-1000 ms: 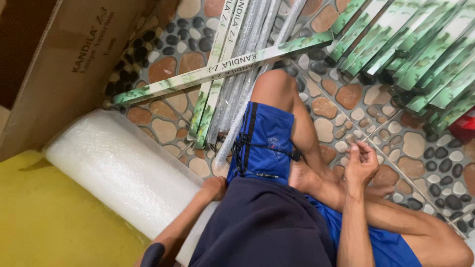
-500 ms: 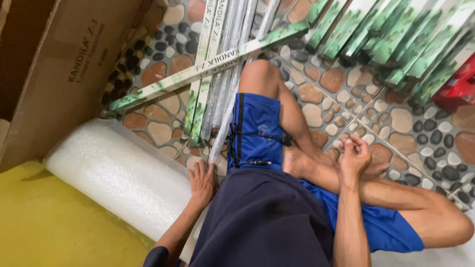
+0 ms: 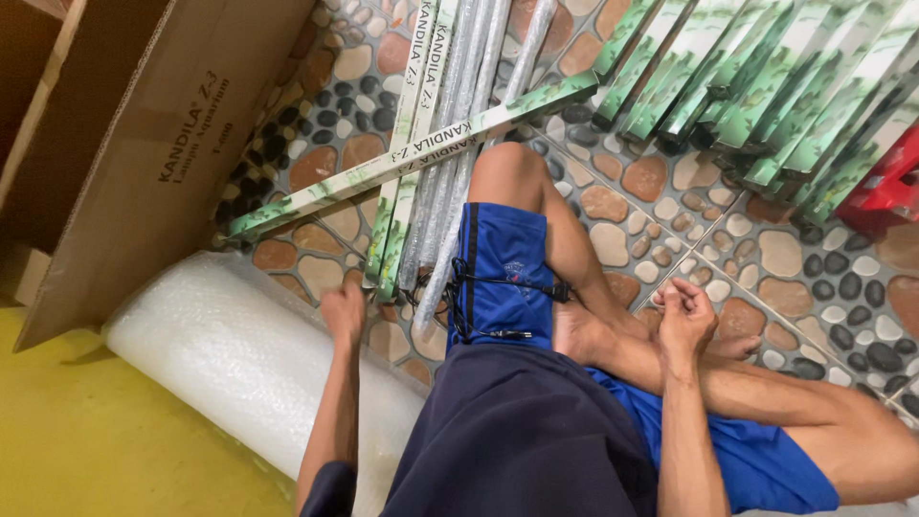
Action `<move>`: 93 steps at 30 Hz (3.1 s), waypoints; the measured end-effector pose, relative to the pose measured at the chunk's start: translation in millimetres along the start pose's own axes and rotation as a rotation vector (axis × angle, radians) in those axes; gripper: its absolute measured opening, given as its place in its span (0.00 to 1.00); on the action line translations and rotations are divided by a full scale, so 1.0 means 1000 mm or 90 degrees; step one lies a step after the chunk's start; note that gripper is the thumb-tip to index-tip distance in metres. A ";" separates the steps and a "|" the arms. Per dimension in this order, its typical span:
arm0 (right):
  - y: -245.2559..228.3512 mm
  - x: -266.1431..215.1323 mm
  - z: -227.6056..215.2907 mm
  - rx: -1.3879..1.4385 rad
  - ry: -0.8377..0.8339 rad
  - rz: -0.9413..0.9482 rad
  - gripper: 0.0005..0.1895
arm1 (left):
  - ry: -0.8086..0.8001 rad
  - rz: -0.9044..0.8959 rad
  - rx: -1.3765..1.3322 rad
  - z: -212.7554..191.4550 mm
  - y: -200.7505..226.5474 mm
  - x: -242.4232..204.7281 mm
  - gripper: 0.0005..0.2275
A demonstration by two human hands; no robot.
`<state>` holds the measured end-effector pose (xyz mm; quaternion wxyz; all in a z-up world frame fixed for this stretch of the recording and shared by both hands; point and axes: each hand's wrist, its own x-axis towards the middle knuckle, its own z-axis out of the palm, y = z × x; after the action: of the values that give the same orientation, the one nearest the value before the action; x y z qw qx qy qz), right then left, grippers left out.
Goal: The person packages long aquarium lights by hand, inserting them into printed cardboard tubes and then wrapping the tubes with bubble wrap.
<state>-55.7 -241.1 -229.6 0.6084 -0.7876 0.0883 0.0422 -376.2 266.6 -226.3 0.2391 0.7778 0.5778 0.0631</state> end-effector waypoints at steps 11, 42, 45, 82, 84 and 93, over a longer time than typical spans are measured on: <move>0.002 0.005 -0.002 0.003 -0.039 0.031 0.08 | 0.075 0.298 0.499 0.042 0.125 0.193 0.28; -0.223 -0.096 0.045 0.261 -0.399 -0.012 0.55 | -0.474 0.195 -0.228 0.016 0.459 0.004 0.40; -0.239 -0.116 0.035 0.166 -0.358 0.004 0.55 | -0.438 0.205 -0.110 0.033 0.459 -0.039 0.40; -0.347 -0.080 0.013 0.292 -0.241 -0.279 0.40 | -0.334 0.127 -0.759 -0.012 0.409 -0.037 0.16; -0.304 -0.071 -0.005 0.254 -0.197 -0.213 0.24 | -0.121 0.442 -0.186 0.004 0.303 -0.015 0.13; -0.131 -0.060 0.016 0.250 -0.204 -0.064 0.24 | -0.297 -0.153 0.138 0.009 -0.061 0.033 0.35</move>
<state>-89.4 -188.3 -99.2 0.7572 -0.6411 -0.0422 0.1181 -415.7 308.0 -267.1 0.2866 0.7185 0.5985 -0.2085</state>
